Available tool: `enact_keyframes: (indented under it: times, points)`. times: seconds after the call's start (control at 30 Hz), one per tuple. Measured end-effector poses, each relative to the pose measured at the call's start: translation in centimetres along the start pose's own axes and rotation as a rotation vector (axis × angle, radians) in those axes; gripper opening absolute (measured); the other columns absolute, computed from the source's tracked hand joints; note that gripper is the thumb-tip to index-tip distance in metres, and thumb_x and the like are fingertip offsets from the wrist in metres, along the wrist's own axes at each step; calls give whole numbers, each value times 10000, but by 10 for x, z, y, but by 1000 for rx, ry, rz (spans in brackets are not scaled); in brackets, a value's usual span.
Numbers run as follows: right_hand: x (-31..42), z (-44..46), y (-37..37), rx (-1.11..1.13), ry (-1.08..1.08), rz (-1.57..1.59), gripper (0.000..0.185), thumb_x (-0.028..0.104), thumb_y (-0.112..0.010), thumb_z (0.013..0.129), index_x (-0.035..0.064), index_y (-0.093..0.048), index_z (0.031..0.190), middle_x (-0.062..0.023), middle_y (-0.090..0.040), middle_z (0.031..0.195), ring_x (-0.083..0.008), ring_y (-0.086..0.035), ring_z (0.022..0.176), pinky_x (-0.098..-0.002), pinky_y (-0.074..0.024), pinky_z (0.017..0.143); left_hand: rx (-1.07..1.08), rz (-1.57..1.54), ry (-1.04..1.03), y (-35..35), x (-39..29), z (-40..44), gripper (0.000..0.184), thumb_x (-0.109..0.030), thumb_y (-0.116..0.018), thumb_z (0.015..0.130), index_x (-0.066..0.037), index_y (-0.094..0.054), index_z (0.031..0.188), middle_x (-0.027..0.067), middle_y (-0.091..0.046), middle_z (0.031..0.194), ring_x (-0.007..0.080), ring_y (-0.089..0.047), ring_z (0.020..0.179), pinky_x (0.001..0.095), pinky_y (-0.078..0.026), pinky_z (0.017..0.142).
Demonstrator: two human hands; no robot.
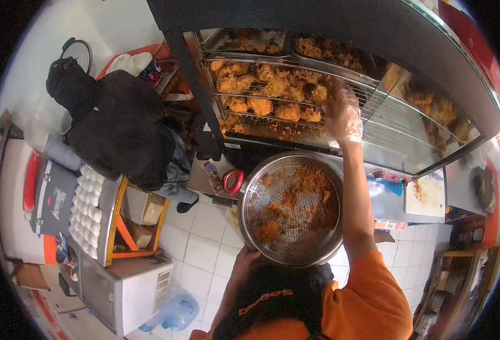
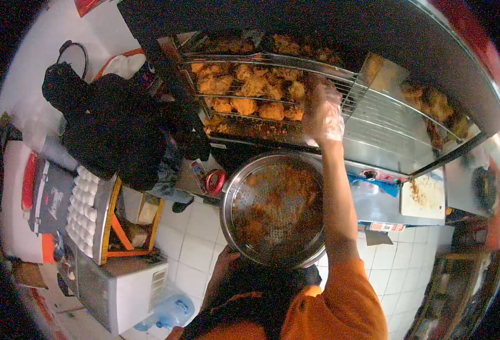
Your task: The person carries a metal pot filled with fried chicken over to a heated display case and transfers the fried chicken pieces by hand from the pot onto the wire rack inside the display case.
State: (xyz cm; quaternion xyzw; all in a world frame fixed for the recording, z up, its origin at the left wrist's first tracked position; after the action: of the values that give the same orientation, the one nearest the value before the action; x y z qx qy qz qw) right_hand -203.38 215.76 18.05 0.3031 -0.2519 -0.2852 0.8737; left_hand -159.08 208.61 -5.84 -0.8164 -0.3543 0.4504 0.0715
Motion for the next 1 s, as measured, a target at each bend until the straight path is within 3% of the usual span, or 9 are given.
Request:
enact_keyframes:
  times: [0.13, 0.27, 0.53, 0.67, 0.7, 0.77, 0.8, 0.87, 1.0]
  points:
    - [18, 29, 12, 233, 94, 82, 500, 51, -727, 823, -102, -598, 1281, -250, -616, 1331, -458, -525, 1302, -492, -402, 1132, -25, -5, -4, -4, -5, -2, 632, -237, -624, 928, -35, -410, 1488, 108, -567, 1410, 254, -562, 1261, 444, -496, 996]
    - [14, 14, 15, 40, 171, 43, 497, 107, -721, 867, -55, -587, 1317, -230, -598, 1372, -452, -482, 1355, -489, -397, 1144, -14, -54, -50, -8, -9, -5, 600, -196, -622, 926, -19, -429, 1466, 108, -590, 1375, 254, -583, 1233, 417, -510, 985]
    - [29, 0, 17, -14, 212, -162, 494, 173, -692, 936, 89, -560, 1405, -189, -539, 1465, -427, -440, 1409, -527, -356, 1172, 14, -186, -12, -6, -2, 1, 555, -129, -620, 921, 7, -461, 1435, 132, -604, 1342, 260, -600, 1205, 402, -510, 1004]
    - [72, -30, 48, -69, 292, 302, 410, 184, -630, 973, 74, -580, 1364, -187, -581, 1418, -401, -562, 1288, -597, -495, 989, -6, -169, -90, -6, -4, -2, 550, -143, -630, 926, 16, -468, 1427, 132, -601, 1348, 263, -598, 1210, 399, -507, 1005]
    - [79, -62, 36, 126, 393, 8, 408, 199, -614, 978, 74, -581, 1364, -194, -619, 1329, -386, -614, 1173, -565, -538, 905, -6, -160, -100, -4, -3, -1, 554, -147, -632, 927, 16, -466, 1430, 133, -599, 1352, 264, -596, 1212, 398, -506, 1006]
    - [80, -121, 5, 358, 723, 226, 398, 261, -573, 997, 66, -590, 1344, -183, -672, 1013, -344, -680, 834, -493, -605, 707, -15, -145, -85, 0, 3, 2, 561, -152, -633, 931, 14, -460, 1439, 133, -595, 1361, 263, -594, 1213, 396, -503, 1008]
    - [91, -160, -14, 728, 746, 120, 334, 237, -524, 1026, 52, -593, 1295, -147, -650, 927, -308, -684, 789, -508, -604, 681, -24, -140, -65, 3, 9, 5, 564, -154, -631, 934, 12, -457, 1444, 132, -592, 1366, 262, -594, 1212, 394, -502, 1008]
    - [114, -221, -27, 1082, 783, 22, 265, 211, -497, 1030, 42, -621, 1193, -120, -643, 854, -280, -691, 769, -501, -598, 690, -36, -73, -39, 1, 3, 4, 568, -159, -628, 939, 4, -453, 1454, 129, -593, 1366, 257, -595, 1206, 389, -501, 1006]
    - [142, -262, -43, 1019, 966, 102, 199, 200, -586, 933, 58, -718, 981, -153, -701, 905, -311, -704, 872, -417, -579, 824, -69, -62, -20, -4, -9, 0, 597, -143, -674, 896, 1, -481, 1443, 127, -621, 1340, 261, -603, 1205, 392, -488, 1039]
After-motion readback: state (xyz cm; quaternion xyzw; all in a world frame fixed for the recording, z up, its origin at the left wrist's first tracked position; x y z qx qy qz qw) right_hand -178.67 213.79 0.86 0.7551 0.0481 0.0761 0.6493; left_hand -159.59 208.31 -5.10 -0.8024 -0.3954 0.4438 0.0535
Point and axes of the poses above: each hand's wrist, its own z-axis towards the middle knuckle, its own y-axis out of the back of the hand, x = y × z, the point moved 5 cm from there along z, towards the middle knuckle
